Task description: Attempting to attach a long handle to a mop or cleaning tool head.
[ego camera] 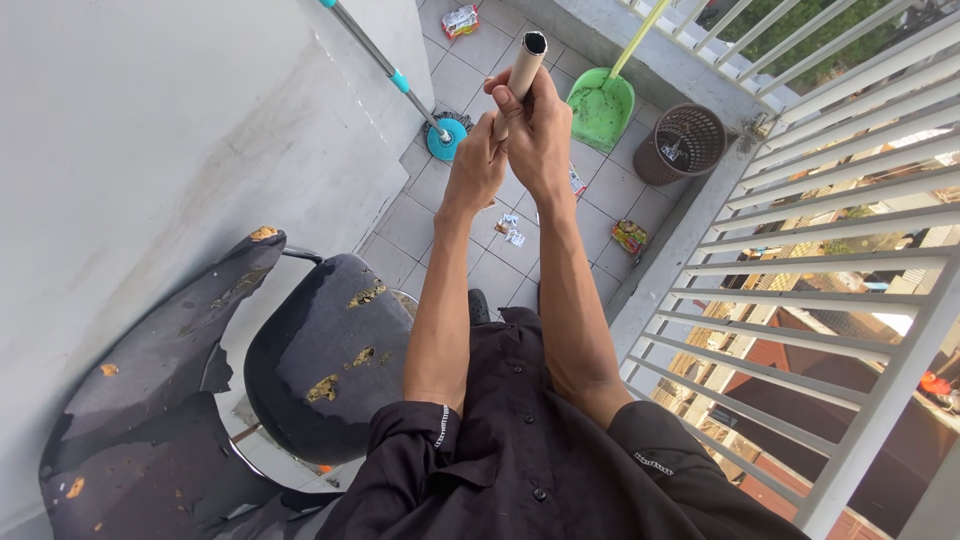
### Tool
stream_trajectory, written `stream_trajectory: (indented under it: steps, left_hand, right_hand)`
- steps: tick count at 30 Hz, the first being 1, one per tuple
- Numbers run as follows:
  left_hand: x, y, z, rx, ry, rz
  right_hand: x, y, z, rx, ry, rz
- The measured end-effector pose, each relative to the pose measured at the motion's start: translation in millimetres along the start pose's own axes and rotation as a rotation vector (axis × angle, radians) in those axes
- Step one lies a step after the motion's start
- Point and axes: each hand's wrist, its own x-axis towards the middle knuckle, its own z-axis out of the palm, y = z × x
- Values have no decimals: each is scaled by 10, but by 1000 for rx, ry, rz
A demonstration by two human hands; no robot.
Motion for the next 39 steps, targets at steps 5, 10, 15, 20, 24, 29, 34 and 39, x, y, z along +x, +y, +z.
stream_trajectory:
  steps: [5, 10, 15, 20, 24, 29, 34, 39]
  left_hand:
    - [-94, 112, 8, -115, 35, -162]
    - [-107, -253, 161, 38, 154, 90]
    - [-134, -240, 230, 42, 195, 29]
    - [-143, -256, 308, 58, 218, -1]
    - [-127, -431, 429, 98, 246, -70]
    - [-125, -339, 509, 31, 265, -127]
    - [-92, -607, 696, -11, 303, -161]
    - [-54, -655, 822, -111, 347, -133]
  right_hand:
    - [-23, 89, 40, 105, -55, 55]
    - [-12, 144, -42, 162, -128, 66]
    - [40, 174, -129, 181, -195, 176]
    - [76, 202, -200, 178, -228, 208]
    - [109, 195, -222, 132, -268, 249]
    - [109, 126, -250, 123, -262, 246]
    - [92, 234, -263, 110, -257, 197]
    - [63, 380, -260, 361, -206, 113]
